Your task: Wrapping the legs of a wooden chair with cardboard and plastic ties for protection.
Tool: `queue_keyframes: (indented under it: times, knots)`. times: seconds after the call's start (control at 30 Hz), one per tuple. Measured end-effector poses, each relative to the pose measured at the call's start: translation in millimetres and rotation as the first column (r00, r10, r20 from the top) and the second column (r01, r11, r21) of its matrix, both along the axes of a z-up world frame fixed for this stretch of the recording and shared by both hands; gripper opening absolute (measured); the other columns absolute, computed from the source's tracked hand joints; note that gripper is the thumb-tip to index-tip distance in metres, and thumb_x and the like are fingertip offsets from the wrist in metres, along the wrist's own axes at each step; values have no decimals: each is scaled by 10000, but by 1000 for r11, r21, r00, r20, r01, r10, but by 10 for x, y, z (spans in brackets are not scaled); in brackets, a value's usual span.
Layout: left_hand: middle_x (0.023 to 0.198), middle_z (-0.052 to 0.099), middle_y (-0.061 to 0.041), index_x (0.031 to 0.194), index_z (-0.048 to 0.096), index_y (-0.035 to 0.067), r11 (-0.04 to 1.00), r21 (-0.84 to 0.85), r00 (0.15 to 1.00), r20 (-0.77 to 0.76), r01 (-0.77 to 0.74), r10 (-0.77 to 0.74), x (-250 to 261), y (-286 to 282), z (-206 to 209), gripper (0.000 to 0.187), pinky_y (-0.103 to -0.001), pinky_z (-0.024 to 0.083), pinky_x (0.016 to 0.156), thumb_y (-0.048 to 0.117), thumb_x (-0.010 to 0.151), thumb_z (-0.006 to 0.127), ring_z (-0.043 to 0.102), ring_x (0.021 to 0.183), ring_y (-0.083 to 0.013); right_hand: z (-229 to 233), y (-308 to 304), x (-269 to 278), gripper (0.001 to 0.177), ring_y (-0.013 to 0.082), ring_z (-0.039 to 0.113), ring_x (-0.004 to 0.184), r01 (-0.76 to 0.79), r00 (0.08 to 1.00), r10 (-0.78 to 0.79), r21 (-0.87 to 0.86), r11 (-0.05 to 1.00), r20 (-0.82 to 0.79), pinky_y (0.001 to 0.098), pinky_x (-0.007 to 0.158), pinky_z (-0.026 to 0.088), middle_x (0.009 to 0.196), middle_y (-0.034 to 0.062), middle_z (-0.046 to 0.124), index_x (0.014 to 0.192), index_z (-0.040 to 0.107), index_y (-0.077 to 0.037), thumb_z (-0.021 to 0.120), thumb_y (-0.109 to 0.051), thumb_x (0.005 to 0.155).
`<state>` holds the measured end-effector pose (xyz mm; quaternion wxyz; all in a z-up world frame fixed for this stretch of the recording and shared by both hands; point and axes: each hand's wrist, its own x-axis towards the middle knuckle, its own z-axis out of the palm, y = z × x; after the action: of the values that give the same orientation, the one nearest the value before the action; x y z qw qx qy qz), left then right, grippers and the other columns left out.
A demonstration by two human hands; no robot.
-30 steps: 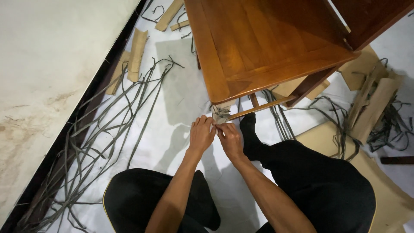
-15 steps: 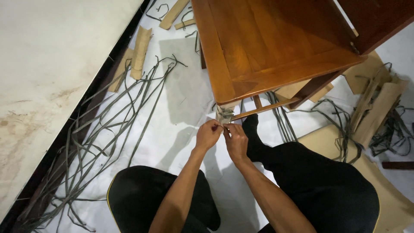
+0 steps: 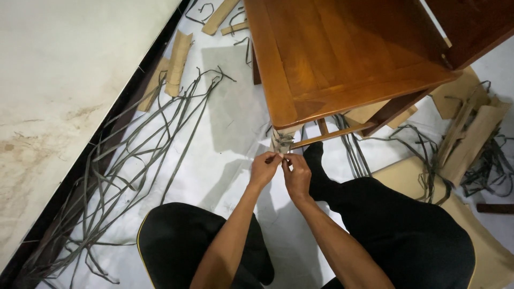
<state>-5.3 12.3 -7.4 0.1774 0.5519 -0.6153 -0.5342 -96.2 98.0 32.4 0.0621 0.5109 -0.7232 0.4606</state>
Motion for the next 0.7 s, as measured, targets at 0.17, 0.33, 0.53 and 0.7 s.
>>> queue_keyframes:
  times: [0.17,0.33,0.53,0.7]
  knots:
    - [1002,762,-131,1067,793,104,970,154,904,-360,-186,231,18,184,-24,325,-419,562,914,322,832,845,705,1007,-246,13,-5,97,95,233,718,757,4,977,2,-26,1000,214,317,609,576,890,69,756,892,694,-95,773,-43,880]
    - [971,603,-28,1007,737,76,878,408,762,-476,-250,439,-21,267,278,214,-423,477,1026,245,889,794,607,1026,-195,71,-16,142,85,255,731,839,-37,968,53,-68,997,247,328,665,572,973,75,774,892,686,-95,769,-83,908]
    - [856,582,56,835,615,189,737,600,594,-482,-312,644,-100,106,-352,196,-306,510,882,221,908,793,621,844,-101,-286,-133,62,95,198,705,818,167,776,-94,-59,984,624,254,545,547,1009,48,711,878,657,-86,739,-54,915]
    - [932,684,10,868,562,189,690,637,499,-499,-344,709,-108,37,-202,197,-209,544,796,161,962,733,697,838,-102,-631,-231,-121,58,149,602,496,230,523,-194,81,970,830,261,416,457,755,45,692,864,662,-107,650,-74,911]
